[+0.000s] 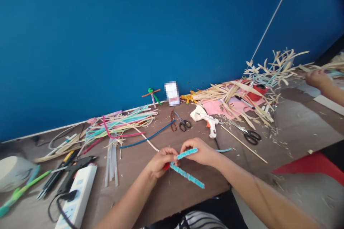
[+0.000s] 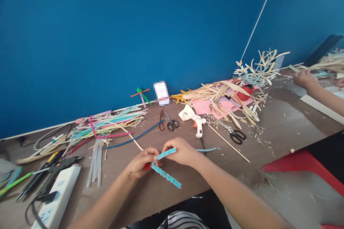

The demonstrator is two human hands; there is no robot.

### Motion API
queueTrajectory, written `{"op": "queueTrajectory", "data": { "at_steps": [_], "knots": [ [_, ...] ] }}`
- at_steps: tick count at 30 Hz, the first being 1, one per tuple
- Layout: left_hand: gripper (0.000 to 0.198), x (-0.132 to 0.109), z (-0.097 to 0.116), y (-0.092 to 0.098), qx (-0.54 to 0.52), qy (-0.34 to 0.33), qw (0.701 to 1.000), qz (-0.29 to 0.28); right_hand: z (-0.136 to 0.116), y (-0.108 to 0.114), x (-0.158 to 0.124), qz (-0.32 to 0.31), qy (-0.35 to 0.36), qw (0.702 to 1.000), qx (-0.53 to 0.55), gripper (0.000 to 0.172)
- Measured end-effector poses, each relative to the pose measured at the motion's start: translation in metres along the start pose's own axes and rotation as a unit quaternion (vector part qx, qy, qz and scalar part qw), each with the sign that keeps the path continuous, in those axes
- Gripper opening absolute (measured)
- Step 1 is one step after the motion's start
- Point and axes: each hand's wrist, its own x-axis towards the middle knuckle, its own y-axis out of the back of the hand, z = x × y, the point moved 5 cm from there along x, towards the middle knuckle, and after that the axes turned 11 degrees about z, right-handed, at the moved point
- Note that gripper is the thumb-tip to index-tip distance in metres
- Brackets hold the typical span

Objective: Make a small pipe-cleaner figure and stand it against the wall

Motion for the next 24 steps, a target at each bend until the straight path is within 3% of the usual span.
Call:
{"op": "queueTrajectory", "data": {
  "at_steps": [5,7,10,15,24],
  "knots": [
    [0.015,-0.007,0.008,-0.004,0.107,0.018,0.994,-0.027,0.012,-0.003,0.010,-0.178,-0.046,0.980,0.076,0.018],
    [0.018,-0.009,0.011,-0.004,0.111,0.011,0.993,-0.044,0.020,-0.005,0.013,-0.211,-0.084,0.969,0.099,0.019],
    [0.023,-0.009,0.010,0.001,0.065,-0.003,0.998,-0.023,0.028,-0.011,0.013,-0.227,-0.131,0.952,0.155,0.021],
    [0.031,-0.004,-0.006,0.019,-0.041,-0.023,0.993,0.112,0.038,-0.017,0.009,-0.202,-0.156,0.942,0.217,0.023],
    [0.021,-0.010,-0.007,0.005,0.109,0.002,0.992,0.062,0.035,-0.018,0.007,-0.215,-0.152,0.946,0.189,0.019]
  ]
}}
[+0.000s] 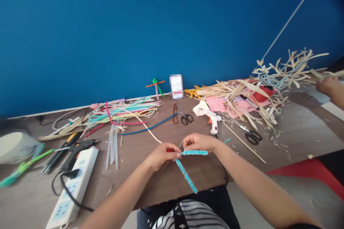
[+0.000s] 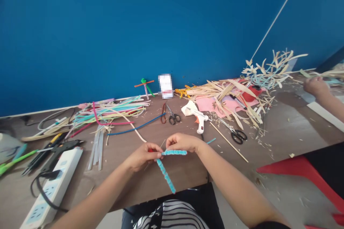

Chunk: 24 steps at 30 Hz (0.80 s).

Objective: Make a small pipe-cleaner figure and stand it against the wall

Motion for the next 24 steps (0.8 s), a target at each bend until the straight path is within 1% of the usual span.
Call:
{"op": "queueTrajectory", "data": {
  "at_steps": [2,4,6,8,10,12,14,17,19,21,22,24],
  "knots": [
    [0.020,-0.001,0.002,-0.001,0.038,-0.003,0.999,0.014,0.000,0.000,0.000,0.001,-0.023,1.000,-0.021,0.016],
    [0.018,-0.002,0.005,-0.001,0.077,-0.019,0.996,0.029,0.002,-0.001,0.001,-0.002,-0.053,0.998,-0.043,0.012],
    [0.016,-0.003,0.007,-0.003,0.111,-0.037,0.993,0.036,0.005,0.000,0.003,0.008,-0.068,0.995,-0.078,0.009],
    [0.014,-0.004,0.008,-0.003,0.140,-0.053,0.988,0.050,0.006,0.002,0.005,0.044,-0.057,0.989,-0.129,0.009],
    [0.013,-0.004,0.008,-0.001,0.174,-0.062,0.979,0.084,0.006,0.004,0.006,0.087,-0.036,0.979,-0.181,0.011],
    [0.015,-0.002,0.006,0.002,0.197,-0.060,0.971,0.125,0.003,0.003,0.005,0.132,-0.022,0.963,-0.236,0.014],
    [0.016,0.000,0.002,0.004,0.196,-0.050,0.968,0.150,-0.003,0.001,0.001,0.183,-0.008,0.936,-0.302,0.015],
    [0.015,0.005,-0.001,0.004,0.162,-0.056,0.973,0.156,-0.017,-0.007,-0.007,0.260,0.028,0.880,-0.397,0.014],
    [0.014,0.006,-0.002,0.004,0.135,-0.060,0.976,0.158,-0.022,-0.013,-0.012,0.285,0.042,0.853,-0.435,0.015],
    [0.013,0.006,-0.003,0.003,0.117,-0.047,0.979,0.159,-0.024,-0.016,-0.015,0.295,0.040,0.841,-0.452,0.015],
    [0.014,0.006,-0.003,0.003,0.113,-0.038,0.980,0.158,-0.024,-0.015,-0.015,0.297,0.036,0.840,-0.452,0.015],
    [0.022,0.004,-0.003,0.002,0.115,-0.024,0.982,0.147,-0.022,-0.012,-0.015,0.298,0.028,0.849,-0.436,0.015]
  ]
}}
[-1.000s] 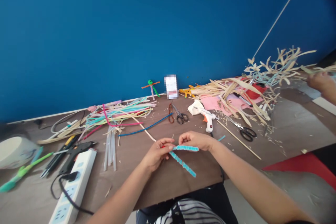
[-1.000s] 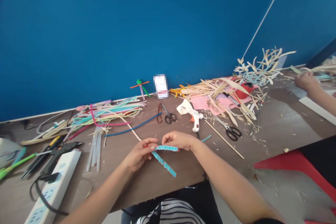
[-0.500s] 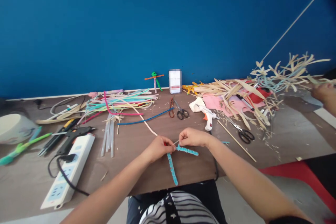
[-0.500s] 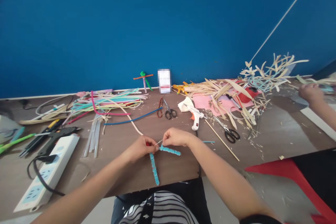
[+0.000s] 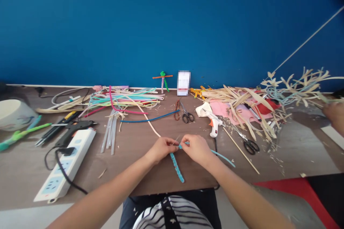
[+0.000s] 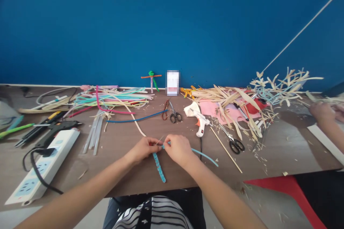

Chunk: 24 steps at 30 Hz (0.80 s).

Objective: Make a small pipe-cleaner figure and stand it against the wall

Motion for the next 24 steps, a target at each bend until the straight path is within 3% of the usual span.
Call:
{"op": "queueTrajectory", "data": {
  "at_steps": [6,10,12,15,17,21,24],
  "knots": [
    [0.029,0.007,0.001,0.005,0.019,0.019,0.997,-0.078,0.009,-0.007,0.006,-0.066,0.005,0.991,0.120,0.016],
    [0.036,0.020,0.010,0.019,0.039,-0.019,0.996,-0.082,0.015,-0.020,0.007,-0.085,-0.030,0.973,0.211,0.018],
    [0.037,0.022,0.023,0.031,0.048,-0.106,0.993,-0.013,0.019,-0.028,0.007,-0.068,-0.066,0.954,0.285,0.018],
    [0.029,0.006,0.043,0.048,0.064,-0.255,0.951,0.165,0.025,-0.038,0.007,-0.012,-0.140,0.909,0.392,0.016],
    [0.020,-0.011,0.045,0.044,0.060,-0.271,0.941,0.193,0.028,-0.042,0.006,0.032,-0.178,0.877,0.445,0.016],
    [0.024,-0.032,0.028,0.010,0.017,-0.209,0.976,0.065,0.023,-0.045,0.001,0.088,-0.224,0.829,0.505,0.021],
    [0.029,-0.032,0.021,0.000,-0.012,-0.220,0.971,0.092,0.016,-0.044,-0.003,0.129,-0.237,0.803,0.532,0.025]
  ]
}}
